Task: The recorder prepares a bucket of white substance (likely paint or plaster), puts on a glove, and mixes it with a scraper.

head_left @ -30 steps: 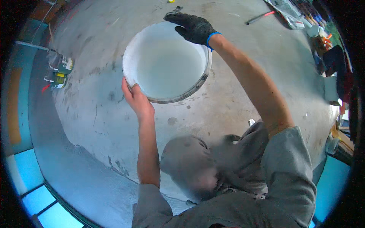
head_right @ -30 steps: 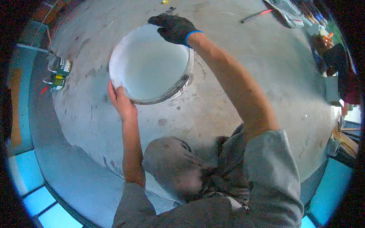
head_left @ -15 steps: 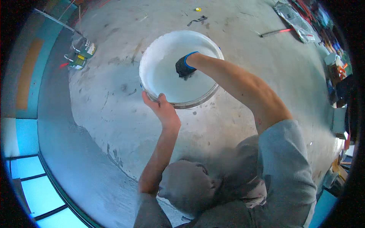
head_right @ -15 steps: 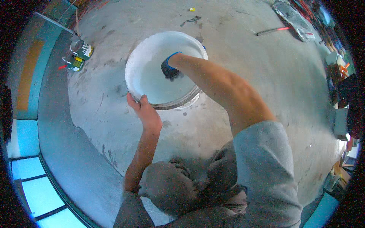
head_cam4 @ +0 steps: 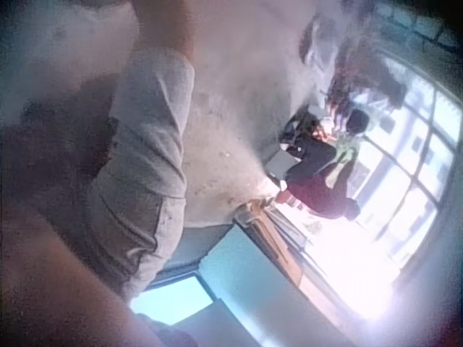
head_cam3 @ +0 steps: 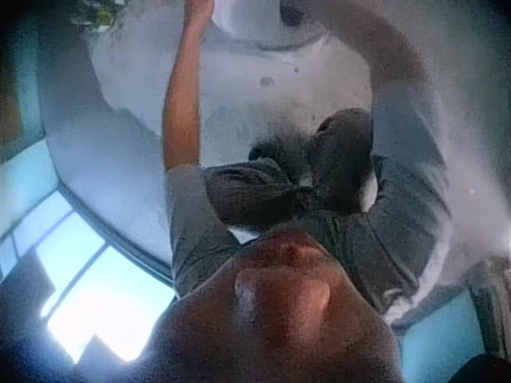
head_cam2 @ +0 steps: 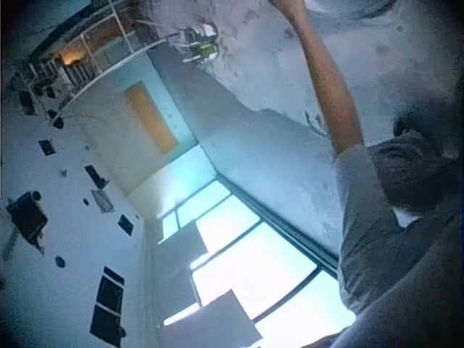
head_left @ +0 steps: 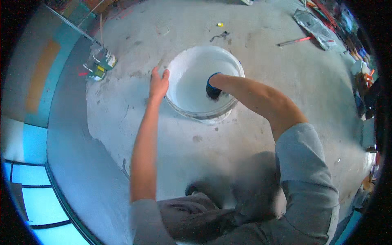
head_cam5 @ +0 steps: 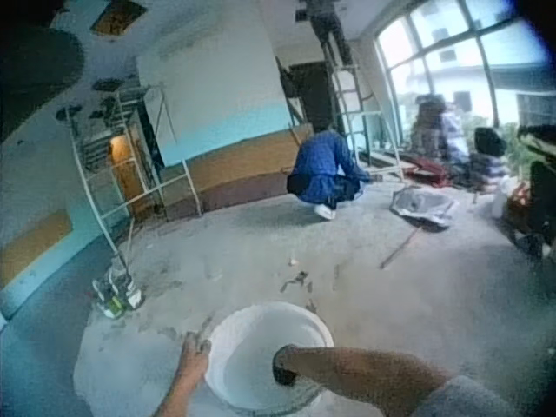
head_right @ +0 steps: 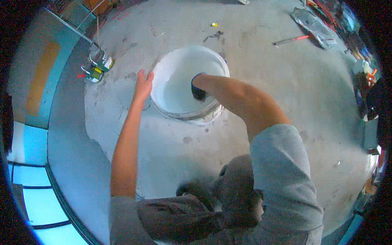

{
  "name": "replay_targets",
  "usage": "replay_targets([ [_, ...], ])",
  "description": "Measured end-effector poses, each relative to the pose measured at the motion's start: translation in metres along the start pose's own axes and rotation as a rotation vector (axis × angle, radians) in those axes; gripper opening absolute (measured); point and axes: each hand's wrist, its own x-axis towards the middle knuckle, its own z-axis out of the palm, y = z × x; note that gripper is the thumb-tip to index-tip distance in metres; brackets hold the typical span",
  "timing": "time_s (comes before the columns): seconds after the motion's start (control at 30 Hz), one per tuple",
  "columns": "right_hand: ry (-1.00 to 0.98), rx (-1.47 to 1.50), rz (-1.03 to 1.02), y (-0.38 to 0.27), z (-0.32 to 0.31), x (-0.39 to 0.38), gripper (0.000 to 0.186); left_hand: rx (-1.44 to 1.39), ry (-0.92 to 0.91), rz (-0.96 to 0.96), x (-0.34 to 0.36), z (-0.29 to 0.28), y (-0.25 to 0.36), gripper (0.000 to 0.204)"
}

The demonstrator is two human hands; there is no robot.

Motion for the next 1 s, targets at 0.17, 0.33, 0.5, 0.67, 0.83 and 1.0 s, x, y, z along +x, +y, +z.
replay_targets([
  [0.17, 0.089, 0.069, 0.0, -0.001, -0.014, 0.004, 0.029, 0.136, 0.031, 0.081, 0.033, 0.029, -0.025, 0.045],
  [0.33, 0.01, -0.187, 0.062, -0.021, -0.008, 0.023, 0.028, 0.09, 0.111, 0.07, 0.024, 0.03, -0.044, 0.035],
  [0.5, -0.097, -0.251, -0.08, 0.016, 0.044, 0.08, 0.026, 0.052, 0.178, 0.02, 0.009, 0.047, -0.017, 0.035],
  [0.67, 0.181, -0.172, -0.032, 0.006, 0.012, 0.057, 0.028, 0.022, 0.274, -0.063, -0.013, 0.05, -0.018, 0.03],
  [0.83, 0.528, 0.25, 0.061, -0.052, -0.076, -0.021, 0.051, 0.105, 0.239, -0.114, -0.028, 0.006, -0.047, 0.024],
  [1.0, 0.489, 0.582, -0.074, -0.036, -0.066, -0.062, 0.032, 0.313, 0.118, 0.02, -0.008, 0.002, -0.045, 0.022],
])
